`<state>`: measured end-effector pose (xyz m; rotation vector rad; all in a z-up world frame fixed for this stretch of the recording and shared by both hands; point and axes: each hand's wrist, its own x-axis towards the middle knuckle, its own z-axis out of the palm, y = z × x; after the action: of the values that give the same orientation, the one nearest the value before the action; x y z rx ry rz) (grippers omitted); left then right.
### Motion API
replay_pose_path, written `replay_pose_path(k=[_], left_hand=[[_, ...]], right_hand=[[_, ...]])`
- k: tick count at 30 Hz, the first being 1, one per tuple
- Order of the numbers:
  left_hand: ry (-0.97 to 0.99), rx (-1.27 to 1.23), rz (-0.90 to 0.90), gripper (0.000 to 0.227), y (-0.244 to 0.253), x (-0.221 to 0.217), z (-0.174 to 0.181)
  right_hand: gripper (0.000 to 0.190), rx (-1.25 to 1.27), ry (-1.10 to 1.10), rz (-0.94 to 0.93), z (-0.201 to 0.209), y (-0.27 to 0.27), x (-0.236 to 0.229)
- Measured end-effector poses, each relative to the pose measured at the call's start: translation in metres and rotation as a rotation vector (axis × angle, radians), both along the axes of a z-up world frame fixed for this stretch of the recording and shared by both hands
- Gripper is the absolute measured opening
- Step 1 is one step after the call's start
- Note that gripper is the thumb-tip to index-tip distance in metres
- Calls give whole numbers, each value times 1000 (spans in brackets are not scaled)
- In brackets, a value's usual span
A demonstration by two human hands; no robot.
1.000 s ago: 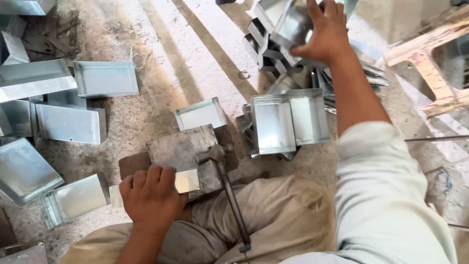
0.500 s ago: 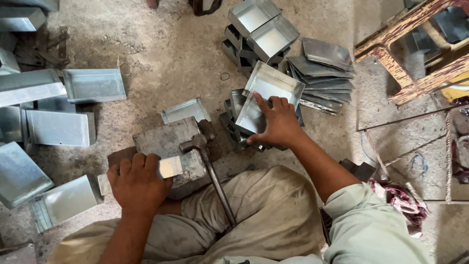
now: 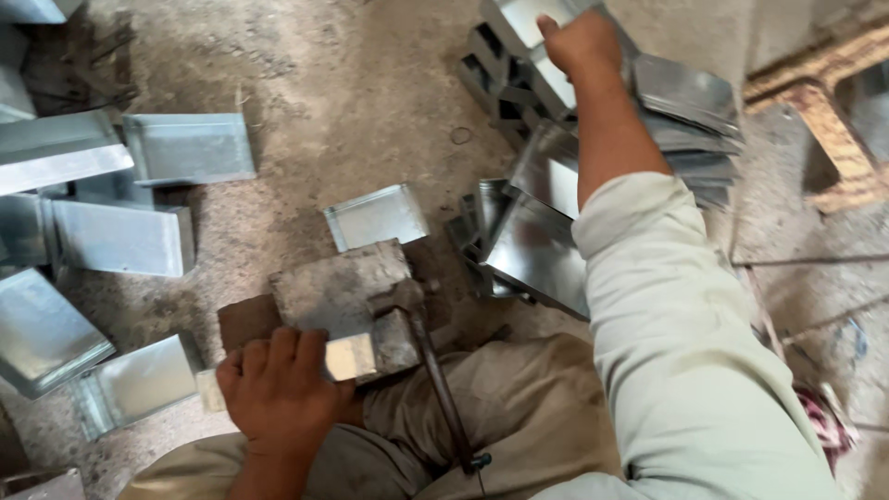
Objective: The person sits on the floor and repeatedly hammers small rectangular metal boxes on a metal block to shape or flatten them. They pick up each box, position it on the block, strike it with a hammer, and then place it aside. The process is repeated for multiple boxes.
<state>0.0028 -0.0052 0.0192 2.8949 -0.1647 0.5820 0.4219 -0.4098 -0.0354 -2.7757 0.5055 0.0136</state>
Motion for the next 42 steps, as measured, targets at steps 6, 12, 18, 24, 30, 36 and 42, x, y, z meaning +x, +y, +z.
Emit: replay_pose_path(k=[6,12,18,24,30,36,42], left_hand=[[24,-28,29,25,0,-4,-8],[-17,-3,12,24,1,-6,-9],[-26,-40,-38,38,4,-6,-8],[-36,-9,-19,40,4,-6,-14],[-23,7,-10,44,3,-4,-14],[-58,-30,-11,46,2,-2,-22],[-91,-94,-55,39,3,4,-20]], right_hand=[[37,113,182,-26,-57,-18,66],[36,329,-188,11,-26,-63,38],[30,91,-44,354,71,-54,-114],[33,-84,91,435,79,-22,-264],[41,-201,37,488,87,-8,-297],[27,239,-462,543,108,28,-342],[30,740,-137,538,20,142,-427]])
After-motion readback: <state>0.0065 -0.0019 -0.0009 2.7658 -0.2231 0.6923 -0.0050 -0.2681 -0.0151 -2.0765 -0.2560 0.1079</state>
